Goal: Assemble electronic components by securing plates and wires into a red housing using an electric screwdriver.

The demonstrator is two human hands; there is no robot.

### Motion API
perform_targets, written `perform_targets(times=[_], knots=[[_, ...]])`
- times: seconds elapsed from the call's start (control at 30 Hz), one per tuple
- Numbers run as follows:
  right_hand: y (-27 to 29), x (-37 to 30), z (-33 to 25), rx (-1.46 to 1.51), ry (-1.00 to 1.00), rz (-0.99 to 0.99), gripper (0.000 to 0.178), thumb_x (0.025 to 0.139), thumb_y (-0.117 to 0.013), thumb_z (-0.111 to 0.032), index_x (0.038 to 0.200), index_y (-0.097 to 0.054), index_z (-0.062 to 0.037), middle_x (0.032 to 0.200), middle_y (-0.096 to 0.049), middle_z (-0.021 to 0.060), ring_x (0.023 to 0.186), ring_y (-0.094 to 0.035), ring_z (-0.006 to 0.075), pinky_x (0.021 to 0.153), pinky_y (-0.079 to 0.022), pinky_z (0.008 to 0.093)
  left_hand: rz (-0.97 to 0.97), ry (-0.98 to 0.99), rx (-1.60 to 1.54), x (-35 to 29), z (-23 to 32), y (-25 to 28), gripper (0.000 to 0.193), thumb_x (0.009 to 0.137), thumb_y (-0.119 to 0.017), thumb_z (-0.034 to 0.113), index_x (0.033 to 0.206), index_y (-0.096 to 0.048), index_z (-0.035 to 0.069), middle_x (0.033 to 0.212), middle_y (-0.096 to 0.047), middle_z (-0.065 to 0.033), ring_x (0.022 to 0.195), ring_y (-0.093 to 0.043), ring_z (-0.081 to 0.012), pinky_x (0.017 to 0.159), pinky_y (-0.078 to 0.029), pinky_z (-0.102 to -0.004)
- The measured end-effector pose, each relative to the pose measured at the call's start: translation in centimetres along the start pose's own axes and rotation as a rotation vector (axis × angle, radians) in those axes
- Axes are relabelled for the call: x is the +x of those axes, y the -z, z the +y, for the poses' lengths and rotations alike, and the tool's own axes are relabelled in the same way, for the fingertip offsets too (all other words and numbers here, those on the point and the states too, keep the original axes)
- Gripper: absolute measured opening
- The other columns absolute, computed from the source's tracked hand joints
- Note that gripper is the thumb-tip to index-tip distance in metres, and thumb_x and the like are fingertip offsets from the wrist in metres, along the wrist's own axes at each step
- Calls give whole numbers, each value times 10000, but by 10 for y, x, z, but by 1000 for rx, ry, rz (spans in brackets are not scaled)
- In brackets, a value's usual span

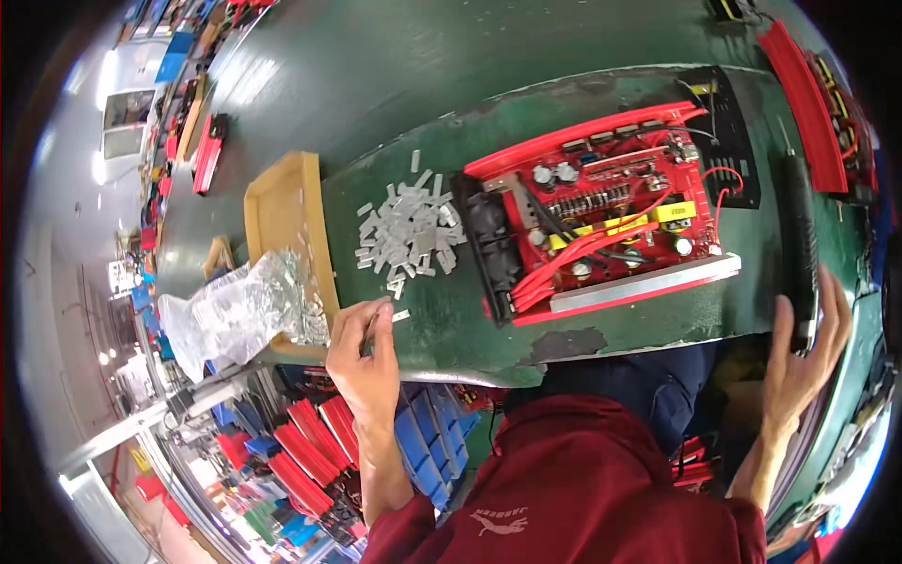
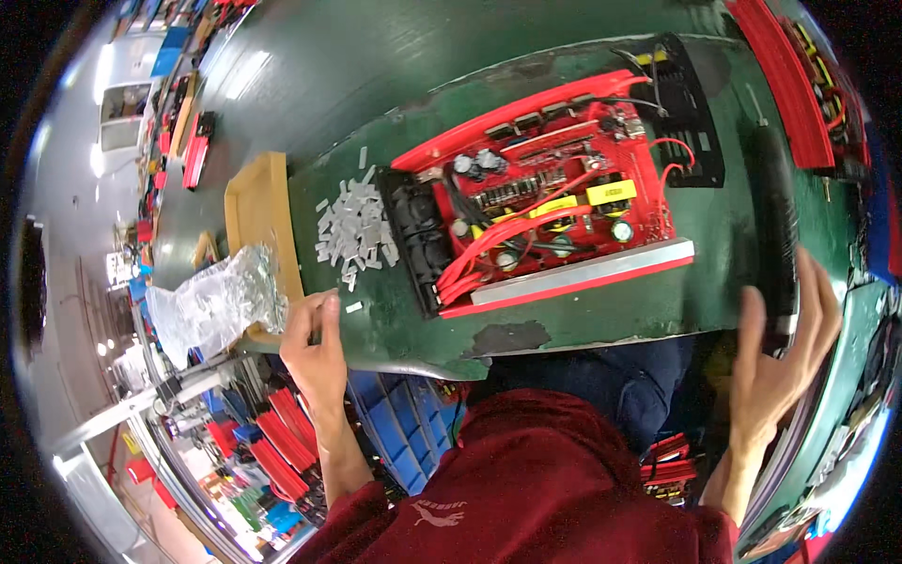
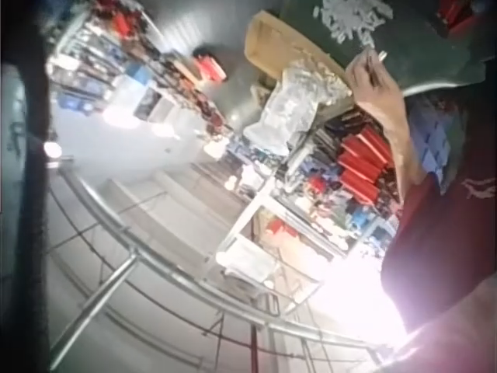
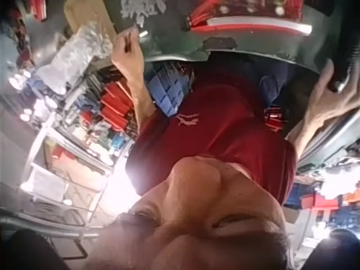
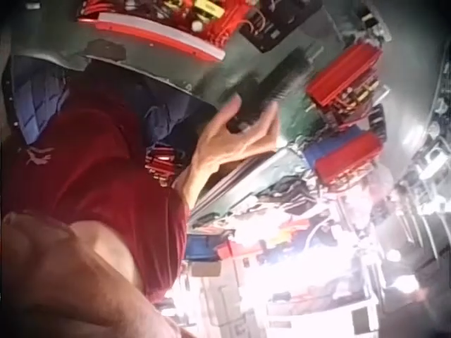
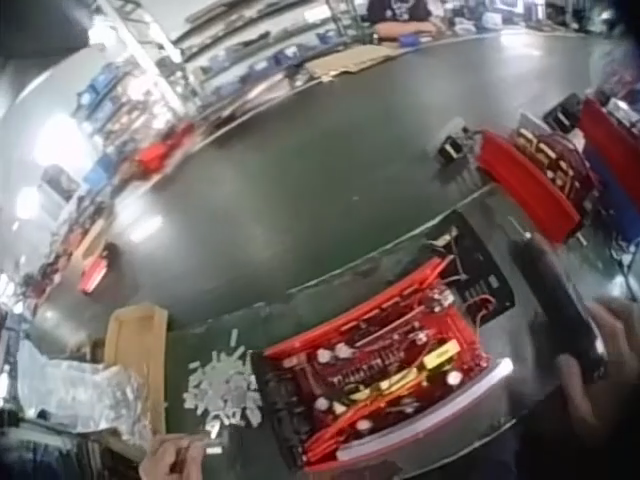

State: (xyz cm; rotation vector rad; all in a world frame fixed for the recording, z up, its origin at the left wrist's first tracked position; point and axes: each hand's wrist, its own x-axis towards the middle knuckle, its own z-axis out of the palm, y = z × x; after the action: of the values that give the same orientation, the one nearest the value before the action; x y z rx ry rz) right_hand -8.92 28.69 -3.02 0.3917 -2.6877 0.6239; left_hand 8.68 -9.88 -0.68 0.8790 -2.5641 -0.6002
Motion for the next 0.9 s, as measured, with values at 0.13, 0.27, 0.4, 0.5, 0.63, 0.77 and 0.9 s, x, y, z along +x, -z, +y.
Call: perform_targets(times=[0.13, 0.27, 0.4, 0.5, 0.63, 0.77, 0.9], knots=[[-28, 30, -33, 206, 331, -161, 462, 778, -808, -110, 1219, -671, -78, 1361, -557, 153, 1307, -502, 361, 1076, -410, 469, -99, 50, -1, -7, -8, 1, 158, 863, -744, 4, 1019, -728, 1, 992, -676, -99, 830, -672, -199, 732, -556, -303], [-41, 51, -31, 175, 413, -138, 421, 702, -847, -176, 1090, -708, -92, 1316, -580, 131, 1292, -512, 373, 1041, -435, 495, -86, 23, -39, -10, -30, -12, 173, 837, -773, 11, 1006, -735, 6, 979, -655, -79, 799, -636, -172, 699, -526, -280], [-35, 57, -30, 151, 427, -173, 438, 699, -848, -178, 1106, -710, -93, 1292, -594, 119, 1275, -528, 370, 1031, -443, 486, -62, -99, -31, -1, -25, -16, 166, 835, -776, 15, 994, -737, 32, 983, -658, -78, 788, -671, -200, 650, -550, -298], [-28, 54, -32, 149, 406, -174, 428, 721, -840, -132, 1124, -706, -78, 1296, -597, 130, 1283, -527, 372, 1046, -435, 482, -87, -193, -70, 18, -16, -31, 185, 815, -782, 11, 993, -739, 39, 982, -656, -77, 775, -672, -200, 627, -534, -297], [-11, 41, -36, 219, 318, -98, 387, 750, -765, 8, 1128, -692, -30, 1260, -616, 160, 1253, -554, 380, 1045, -436, 471, -91, -346, -2, 35, -16, -44, 141, 827, -737, 16, 962, -735, 56, 994, -656, -93, 844, -668, -271, 741, -537, -339], [-19, 19, -46, 468, 353, -26, 343, 661, -768, 13, 991, -698, -45, 1072, -661, 143, 1061, -641, 347, 859, -520, 429, -25, -372, 242, 31, -29, -51, 154, 899, -690, 69, 1052, -684, 55, 1087, -645, -135, 995, -637, -336, 862, -515, -386], [-45, -20, -67, 914, 336, -79, 235, 779, -723, -21, 1014, -710, -35, 1000, -653, 93, 915, -665, 266, 746, -546, 369, -13, -25, -12, 20, 14, -36, 168, 1008, -562, 119, 1046, -606, -39, 934, -619, -106, 789, -610, -198, 729, -503, -308]])
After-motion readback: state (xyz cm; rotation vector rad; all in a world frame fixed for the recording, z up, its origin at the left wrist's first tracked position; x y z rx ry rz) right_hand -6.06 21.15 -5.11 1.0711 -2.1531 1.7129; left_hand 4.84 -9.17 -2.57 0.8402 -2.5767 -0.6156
